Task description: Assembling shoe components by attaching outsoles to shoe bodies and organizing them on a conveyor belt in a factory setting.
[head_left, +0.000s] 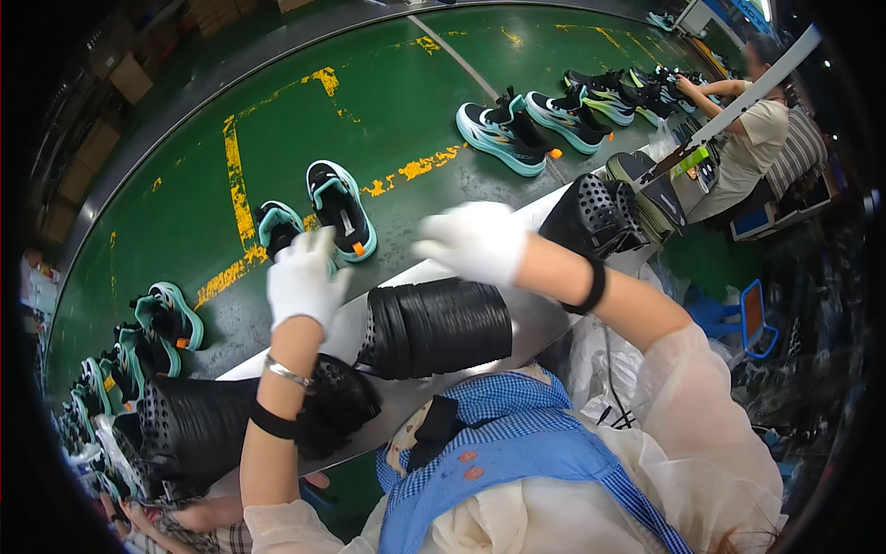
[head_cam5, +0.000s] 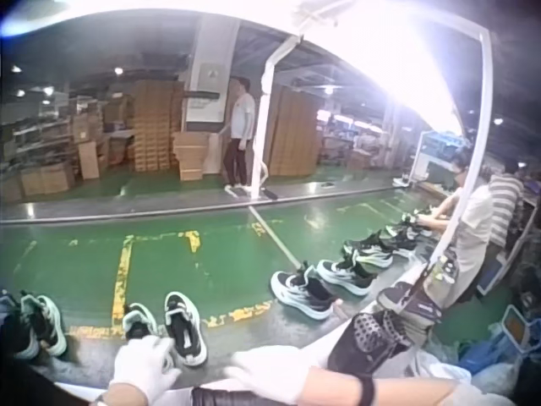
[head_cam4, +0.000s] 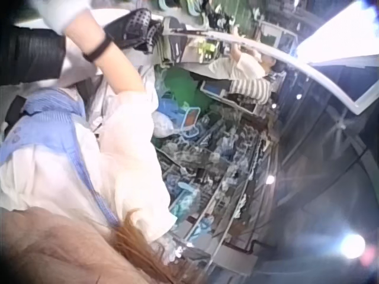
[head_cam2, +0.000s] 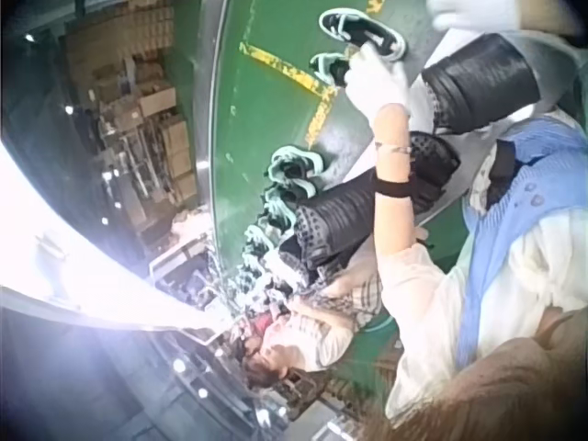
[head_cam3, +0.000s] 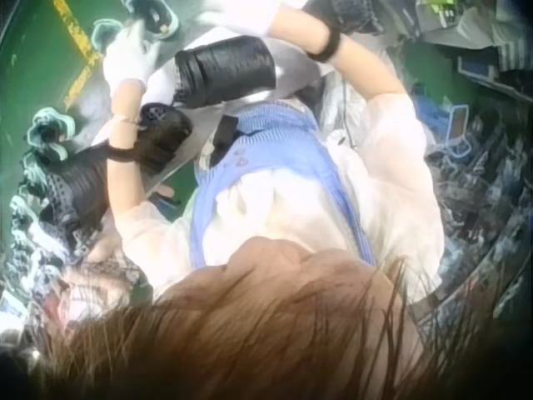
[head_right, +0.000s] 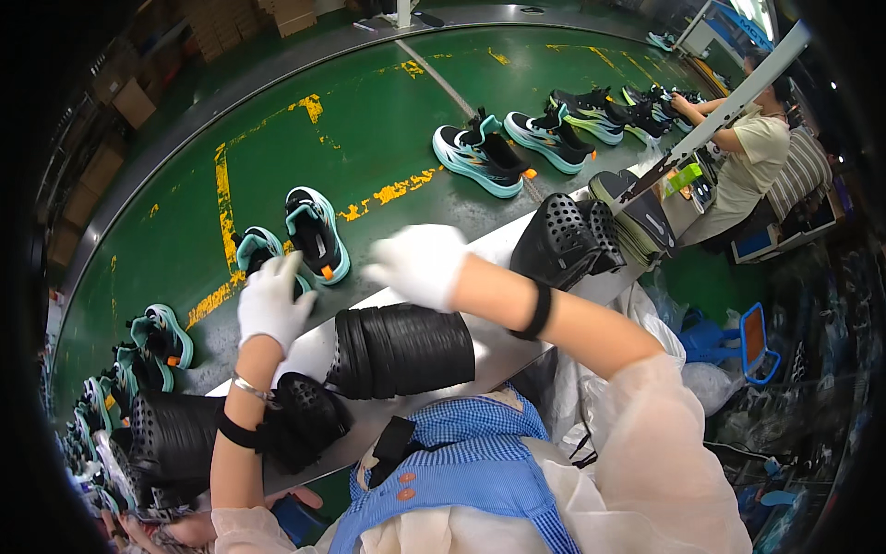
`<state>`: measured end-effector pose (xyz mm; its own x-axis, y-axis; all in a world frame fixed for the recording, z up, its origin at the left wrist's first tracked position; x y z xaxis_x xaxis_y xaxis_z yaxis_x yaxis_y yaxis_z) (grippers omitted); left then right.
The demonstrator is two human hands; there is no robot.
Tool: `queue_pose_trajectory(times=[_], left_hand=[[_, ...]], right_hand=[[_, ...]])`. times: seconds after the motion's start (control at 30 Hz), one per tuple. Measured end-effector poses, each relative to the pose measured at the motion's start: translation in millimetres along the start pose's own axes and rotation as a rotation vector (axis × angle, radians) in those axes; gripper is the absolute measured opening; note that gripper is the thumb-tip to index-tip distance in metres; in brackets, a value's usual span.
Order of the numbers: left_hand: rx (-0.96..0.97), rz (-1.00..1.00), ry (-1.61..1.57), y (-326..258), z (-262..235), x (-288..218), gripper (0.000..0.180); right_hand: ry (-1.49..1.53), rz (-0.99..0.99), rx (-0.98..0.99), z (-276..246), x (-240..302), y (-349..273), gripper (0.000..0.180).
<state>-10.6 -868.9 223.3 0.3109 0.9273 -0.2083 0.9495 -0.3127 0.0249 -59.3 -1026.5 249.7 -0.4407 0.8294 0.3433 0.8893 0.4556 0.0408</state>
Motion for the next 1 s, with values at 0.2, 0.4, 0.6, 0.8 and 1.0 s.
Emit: queue_pose_trajectory(times=[0.2, 0.4, 0.6, 0.8, 1.0], left_hand=[[0.182, 0.675, -0.294, -73, 25, -162, 0.038], [0.23, 0.652, -0.277, -90, 70, -181, 0.052], [0.181, 0.611, -0.356, -89, 71, -176, 0.051], [0.131, 0.545, -0.369, -85, 74, -171, 0.049], [0.116, 0.518, -0.388, -86, 76, -164, 0.05]], right_hand=[[0.254, 0.486, 0.002, 57, -83, -134, 0.037], [1.341, 0.774, -0.207, 140, -77, -166, 0.024], [1.276, 0.726, -0.24, 142, -74, -166, 0.021], [1.305, 0.866, -0.283, 139, -86, -181, 0.024], [1.262, 0.809, -0.222, 147, -69, -175, 0.026]])
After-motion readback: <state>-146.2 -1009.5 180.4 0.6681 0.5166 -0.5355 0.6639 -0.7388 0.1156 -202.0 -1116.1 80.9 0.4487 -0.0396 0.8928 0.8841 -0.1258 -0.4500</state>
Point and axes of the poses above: each hand's wrist, its own y-axis towards the middle knuckle, its own z-axis out of the palm, x = y × z, the point moved 10 cm from there along y, towards the middle knuckle, and after that the axes turned 9 degrees about -z, right-handed, at the moved point
